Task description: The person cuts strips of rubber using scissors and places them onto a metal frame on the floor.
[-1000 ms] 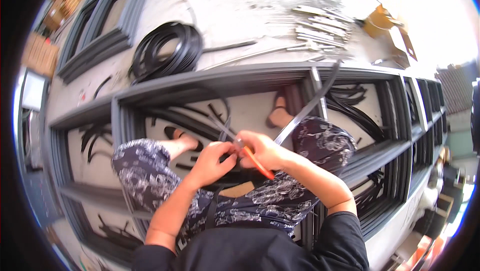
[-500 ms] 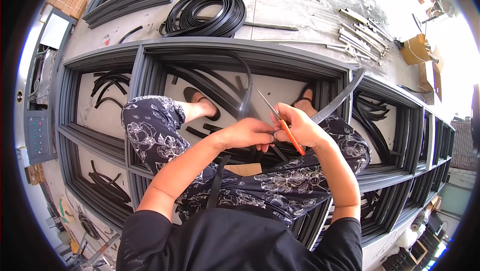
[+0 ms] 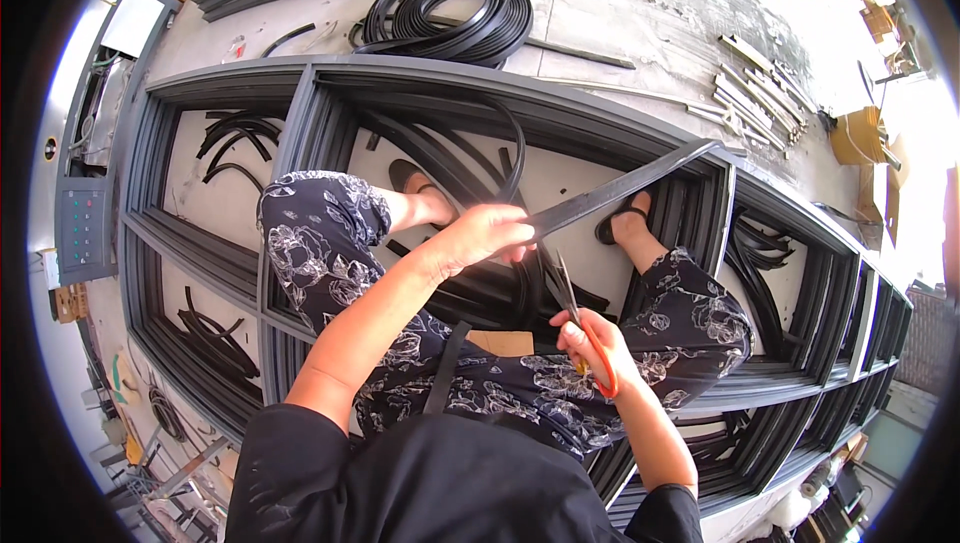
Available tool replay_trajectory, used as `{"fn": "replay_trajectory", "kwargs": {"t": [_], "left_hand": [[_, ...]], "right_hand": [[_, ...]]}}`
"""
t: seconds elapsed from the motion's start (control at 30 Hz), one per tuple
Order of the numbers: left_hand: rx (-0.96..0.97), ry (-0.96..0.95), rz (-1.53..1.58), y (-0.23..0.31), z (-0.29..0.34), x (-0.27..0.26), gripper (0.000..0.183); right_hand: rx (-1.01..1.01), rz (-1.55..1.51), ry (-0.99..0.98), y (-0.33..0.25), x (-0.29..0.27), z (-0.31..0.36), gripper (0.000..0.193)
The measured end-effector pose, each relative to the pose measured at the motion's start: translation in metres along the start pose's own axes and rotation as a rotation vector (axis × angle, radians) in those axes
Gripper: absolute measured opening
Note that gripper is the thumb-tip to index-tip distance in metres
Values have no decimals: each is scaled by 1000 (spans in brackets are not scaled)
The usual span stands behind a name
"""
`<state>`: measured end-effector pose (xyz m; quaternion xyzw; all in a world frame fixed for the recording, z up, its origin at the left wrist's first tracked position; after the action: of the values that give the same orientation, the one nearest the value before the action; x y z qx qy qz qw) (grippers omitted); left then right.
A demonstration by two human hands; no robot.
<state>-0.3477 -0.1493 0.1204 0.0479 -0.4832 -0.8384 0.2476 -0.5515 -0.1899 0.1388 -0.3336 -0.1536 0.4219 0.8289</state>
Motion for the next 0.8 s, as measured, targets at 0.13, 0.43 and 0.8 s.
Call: {"fn": "replay_trajectory", "kwargs": {"t": [0.13, 0.43, 0.8], "left_hand": [[-20, 8, -18, -6, 2, 3, 25], [-38, -21, 0, -6, 3, 12, 23], [-65, -103, 45, 0, 7, 19, 27]], "right_hand": [[-95, 49, 24, -21, 14, -14, 37], [-198, 75, -55, -30, 20, -33, 50], [-171, 21, -109, -37, 12, -34, 40]]}}
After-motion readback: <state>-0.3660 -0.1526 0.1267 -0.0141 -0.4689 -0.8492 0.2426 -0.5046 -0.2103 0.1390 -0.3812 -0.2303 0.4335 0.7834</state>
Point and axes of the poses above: each hand's wrist, its own z-axis away from the middle knuckle, its own x-axis out of the palm, y = z × x, the point moved 8 cm from there along -z, towards the middle knuckle, and after that the axes turned 13 degrees about y, right-handed, at the moved point
